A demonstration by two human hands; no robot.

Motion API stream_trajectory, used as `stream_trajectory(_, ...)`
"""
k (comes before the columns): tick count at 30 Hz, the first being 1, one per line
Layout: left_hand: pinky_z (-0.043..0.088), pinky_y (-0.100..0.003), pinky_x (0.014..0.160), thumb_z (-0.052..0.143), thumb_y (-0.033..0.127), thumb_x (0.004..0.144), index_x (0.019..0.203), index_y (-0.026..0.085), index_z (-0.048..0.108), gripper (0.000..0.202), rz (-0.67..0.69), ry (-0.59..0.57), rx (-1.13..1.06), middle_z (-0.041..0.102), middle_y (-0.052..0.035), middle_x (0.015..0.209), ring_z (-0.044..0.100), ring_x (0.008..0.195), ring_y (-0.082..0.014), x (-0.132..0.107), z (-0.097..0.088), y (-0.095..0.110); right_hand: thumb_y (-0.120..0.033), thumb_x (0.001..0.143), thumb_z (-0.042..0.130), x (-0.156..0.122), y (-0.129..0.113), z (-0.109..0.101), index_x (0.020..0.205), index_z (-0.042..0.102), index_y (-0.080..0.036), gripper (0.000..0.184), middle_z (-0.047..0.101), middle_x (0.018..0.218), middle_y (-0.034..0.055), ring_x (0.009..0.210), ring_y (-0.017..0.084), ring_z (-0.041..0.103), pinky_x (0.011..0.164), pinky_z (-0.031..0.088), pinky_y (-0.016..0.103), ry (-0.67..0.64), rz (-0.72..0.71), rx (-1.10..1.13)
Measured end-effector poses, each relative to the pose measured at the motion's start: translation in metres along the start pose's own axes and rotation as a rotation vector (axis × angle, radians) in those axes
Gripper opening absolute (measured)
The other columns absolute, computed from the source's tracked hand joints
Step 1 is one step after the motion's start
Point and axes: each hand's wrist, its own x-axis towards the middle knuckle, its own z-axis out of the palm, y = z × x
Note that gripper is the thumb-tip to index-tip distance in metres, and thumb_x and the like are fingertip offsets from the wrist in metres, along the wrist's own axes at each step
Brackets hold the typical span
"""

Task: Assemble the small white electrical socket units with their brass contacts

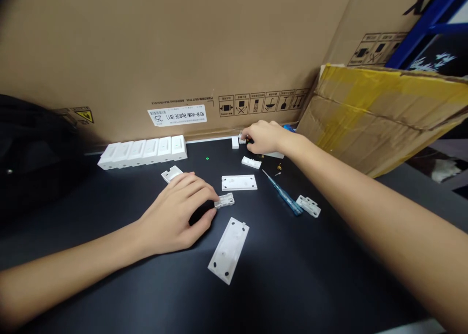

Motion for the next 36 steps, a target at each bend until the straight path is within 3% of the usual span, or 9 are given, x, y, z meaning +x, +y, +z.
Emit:
stream_trajectory(6,0.046,-0.044,0.104,0.056,0.024,0.106,0.103,0.018,0.066,0.012,0.045,0.011,-0.002,0.074,-0.0033,0.101,0.064,0.096,-0.0229,-0.001,0.001,-0.001,-0.029,0.083,0.064,-0.002,0.008,-0.010,0.113,0.082,-0.027,0.035,0.085,0.116,0.0038,0.107,0.029,0.077,0.096,0.058,0.042,-0.076,-0.088,0.047)
stream_trajectory(11,0.049,-0.042,0.098,0.057,0.023,0.104,0.101,0.018,0.062,0.008,0.034,0.032,-0.018,0.073,-0.0031,0.099,0.063,0.092,-0.0223,0.000,0.001,-0.001,-0.030,0.077,0.068,0.003,0.018,-0.010,0.112,0.081,-0.024,0.038,0.086,0.109,0.0069,0.102,0.031,0.079,0.091,0.061,0.043,-0.060,-0.061,0.078)
stream_trajectory(15,0.050,-0.040,0.088,0.056,0.023,0.104,0.100,0.019,0.061,0.008,0.020,0.020,-0.021,0.072,-0.0042,0.099,0.063,0.091,-0.0229,0.000,0.000,-0.001,-0.027,0.074,0.068,0.001,0.021,-0.005,0.107,0.082,-0.025,0.036,0.086,0.105,0.0052,0.099,0.030,0.080,0.089,0.061,0.041,-0.078,-0.056,0.102)
stream_trajectory(19,0.051,-0.040,0.088,0.056,0.024,0.104,0.100,0.019,0.060,0.008,0.032,0.008,-0.018,0.073,-0.0044,0.100,0.064,0.091,-0.0233,0.001,-0.001,-0.002,-0.025,0.073,0.068,-0.009,0.022,-0.006,0.103,0.082,-0.025,0.033,0.086,0.103,0.0031,0.096,0.027,0.080,0.086,0.062,0.040,-0.093,-0.058,0.112)
stream_trajectory(27,0.053,-0.041,0.088,0.057,0.026,0.106,0.106,0.019,0.062,0.008,0.044,0.010,-0.033,0.075,-0.0043,0.102,0.068,0.091,-0.0230,0.002,-0.001,-0.007,-0.026,0.078,0.066,-0.020,0.023,-0.001,0.104,0.083,-0.023,0.031,0.086,0.100,0.0050,0.089,0.027,0.079,0.082,0.061,0.040,-0.086,-0.008,0.095)
stream_trajectory(32,0.055,-0.038,0.083,0.061,0.026,0.105,0.111,0.018,0.064,0.010,0.150,0.001,-0.045,0.078,-0.0028,0.101,0.073,0.090,-0.0214,0.003,-0.002,-0.017,-0.028,0.080,0.066,-0.030,0.027,-0.004,0.097,0.083,-0.024,0.025,0.086,0.097,0.0040,0.087,0.027,0.078,0.081,0.059,0.040,-0.099,-0.019,0.098)
stream_trajectory(36,0.056,-0.039,0.084,0.063,0.027,0.103,0.112,0.017,0.066,0.014,0.199,0.019,-0.060,0.080,-0.0043,0.101,0.075,0.091,-0.0223,0.003,-0.004,-0.019,-0.035,0.087,0.061,-0.045,0.029,-0.005,0.105,0.083,-0.023,0.031,0.086,0.100,0.0061,0.090,0.028,0.079,0.082,0.058,0.041,-0.072,-0.036,0.117)
